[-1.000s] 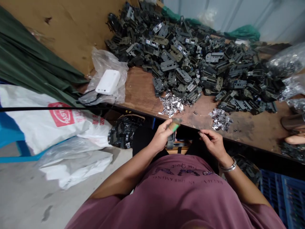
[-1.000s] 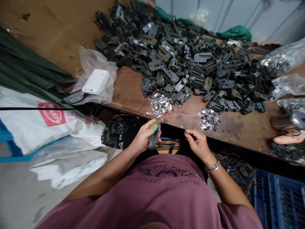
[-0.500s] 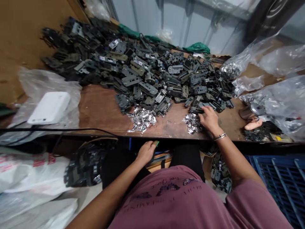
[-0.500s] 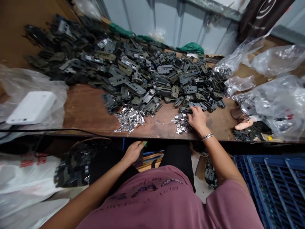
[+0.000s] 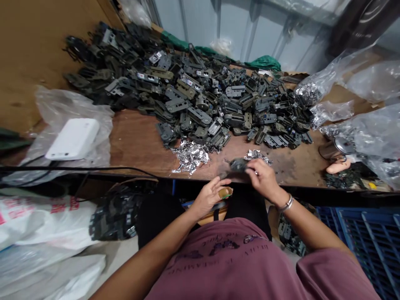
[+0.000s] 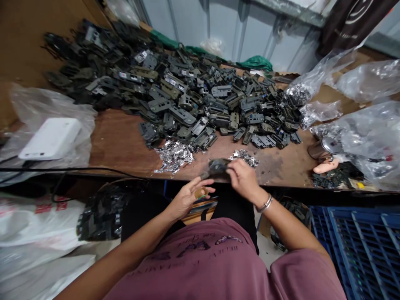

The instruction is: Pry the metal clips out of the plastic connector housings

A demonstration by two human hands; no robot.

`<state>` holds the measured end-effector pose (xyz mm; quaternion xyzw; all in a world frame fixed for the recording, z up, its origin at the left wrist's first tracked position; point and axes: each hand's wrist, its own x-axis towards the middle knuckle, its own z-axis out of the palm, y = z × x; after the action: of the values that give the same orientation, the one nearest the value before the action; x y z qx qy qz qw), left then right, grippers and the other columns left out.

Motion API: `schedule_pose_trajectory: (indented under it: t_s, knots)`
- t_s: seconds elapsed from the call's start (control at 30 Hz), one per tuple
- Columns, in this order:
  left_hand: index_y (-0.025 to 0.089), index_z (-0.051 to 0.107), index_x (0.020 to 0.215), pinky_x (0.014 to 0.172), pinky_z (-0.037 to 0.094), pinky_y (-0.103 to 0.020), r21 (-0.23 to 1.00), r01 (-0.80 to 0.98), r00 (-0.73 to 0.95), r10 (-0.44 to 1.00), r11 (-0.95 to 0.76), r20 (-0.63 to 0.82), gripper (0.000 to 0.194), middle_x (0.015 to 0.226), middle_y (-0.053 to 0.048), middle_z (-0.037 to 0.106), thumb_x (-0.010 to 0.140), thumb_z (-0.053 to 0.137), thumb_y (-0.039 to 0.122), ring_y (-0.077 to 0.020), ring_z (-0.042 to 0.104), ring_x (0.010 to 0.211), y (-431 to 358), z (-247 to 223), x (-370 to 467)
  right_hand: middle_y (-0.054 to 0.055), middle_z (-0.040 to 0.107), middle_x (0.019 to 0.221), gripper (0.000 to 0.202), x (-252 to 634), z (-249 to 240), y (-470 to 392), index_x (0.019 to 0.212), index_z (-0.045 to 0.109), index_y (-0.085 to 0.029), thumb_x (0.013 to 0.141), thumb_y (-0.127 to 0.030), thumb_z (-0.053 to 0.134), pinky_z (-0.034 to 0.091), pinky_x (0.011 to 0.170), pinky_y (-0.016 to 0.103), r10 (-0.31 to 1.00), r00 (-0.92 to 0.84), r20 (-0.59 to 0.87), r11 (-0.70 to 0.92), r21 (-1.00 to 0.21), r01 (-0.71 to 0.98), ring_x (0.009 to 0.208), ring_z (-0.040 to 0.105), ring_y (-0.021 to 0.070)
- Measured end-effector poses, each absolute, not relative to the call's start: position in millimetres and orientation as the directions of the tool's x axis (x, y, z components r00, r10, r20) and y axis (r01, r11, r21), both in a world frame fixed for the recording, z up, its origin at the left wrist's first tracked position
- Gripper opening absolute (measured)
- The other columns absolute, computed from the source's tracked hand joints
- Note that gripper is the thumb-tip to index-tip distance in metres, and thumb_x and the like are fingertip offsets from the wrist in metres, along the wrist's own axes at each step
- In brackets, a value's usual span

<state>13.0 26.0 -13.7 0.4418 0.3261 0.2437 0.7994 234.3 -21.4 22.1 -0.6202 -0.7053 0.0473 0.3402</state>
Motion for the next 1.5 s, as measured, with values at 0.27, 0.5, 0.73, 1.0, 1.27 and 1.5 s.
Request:
schedule_pose_trajectory:
  t_s: [0.27,0.5,0.73,1.0,1.27,1.5]
  knots:
    - [0.011,0.064,0.088,0.054,0.052,-0.021,0.822,-0.102,0.547,0.722,0.560,-0.424,0.047,0.079,-0.008,0.072,0.063,0.083,0.046,-0.0187,0.071,0.070,30,-6,8,0.009,0.066,0.094,0.020,231,21,-5,0.097,0.068,-0.016,0.090,-0.016,0.049,0.051,0.083,0.031,0.960,0.029,0.277,0.151,-0.604,0.783,0.088,0.063,0.0181]
    - [0.012,0.059,0.087,0.038,0.043,-0.020,0.867,-0.028,0.516,0.749,0.498,-0.414,0.052,0.076,-0.007,0.070,0.062,0.079,0.053,-0.0166,0.067,0.055,28,-7,4,0.012,0.067,0.095,0.024,262,23,47,0.088,0.073,-0.017,0.089,-0.024,0.050,0.045,0.070,0.028,0.984,0.128,-0.127,-0.126,0.028,0.992,0.088,0.063,0.0223]
    - [0.016,0.057,0.076,0.061,0.047,-0.021,0.989,0.111,0.377,0.917,0.095,-0.130,0.033,0.069,0.003,0.061,0.062,0.081,0.034,-0.0106,0.056,0.065,31,5,-1,0.003,0.068,0.074,0.012,225,30,22,0.081,0.066,-0.016,0.083,-0.019,0.055,0.041,0.062,0.022,0.999,-0.033,0.020,0.039,-0.422,0.906,0.065,0.059,0.0134]
    - [0.018,0.054,0.079,0.060,0.042,-0.021,0.971,0.233,0.489,0.870,-0.054,-0.069,0.023,0.071,0.004,0.059,0.065,0.072,0.022,-0.0097,0.053,0.064,27,0,-5,0.002,0.069,0.068,0.012,189,50,-5,0.081,0.070,-0.017,0.083,-0.013,0.060,0.041,0.059,0.021,0.964,-0.265,0.002,0.221,-0.560,0.798,0.060,0.059,0.0113]
    - [0.018,0.057,0.081,0.063,0.044,-0.022,0.981,0.163,0.506,0.845,0.105,-0.174,0.032,0.073,0.003,0.059,0.062,0.079,0.031,-0.0102,0.053,0.065,20,0,-21,0.007,0.072,0.088,0.021,188,35,-27,0.102,0.067,-0.021,0.095,-0.018,0.048,0.054,0.070,0.027,0.881,-0.373,0.290,0.472,-0.549,0.689,0.077,0.066,0.0151]
    - [0.018,0.059,0.077,0.061,0.044,-0.021,0.976,0.206,0.512,0.842,0.073,-0.171,0.029,0.069,0.004,0.058,0.059,0.081,0.029,-0.0103,0.052,0.065,15,4,-24,0.012,0.067,0.091,0.024,177,19,-37,0.108,0.059,-0.015,0.091,-0.009,0.044,0.054,0.066,0.030,0.807,-0.493,0.326,0.590,-0.454,0.667,0.079,0.064,0.0184]
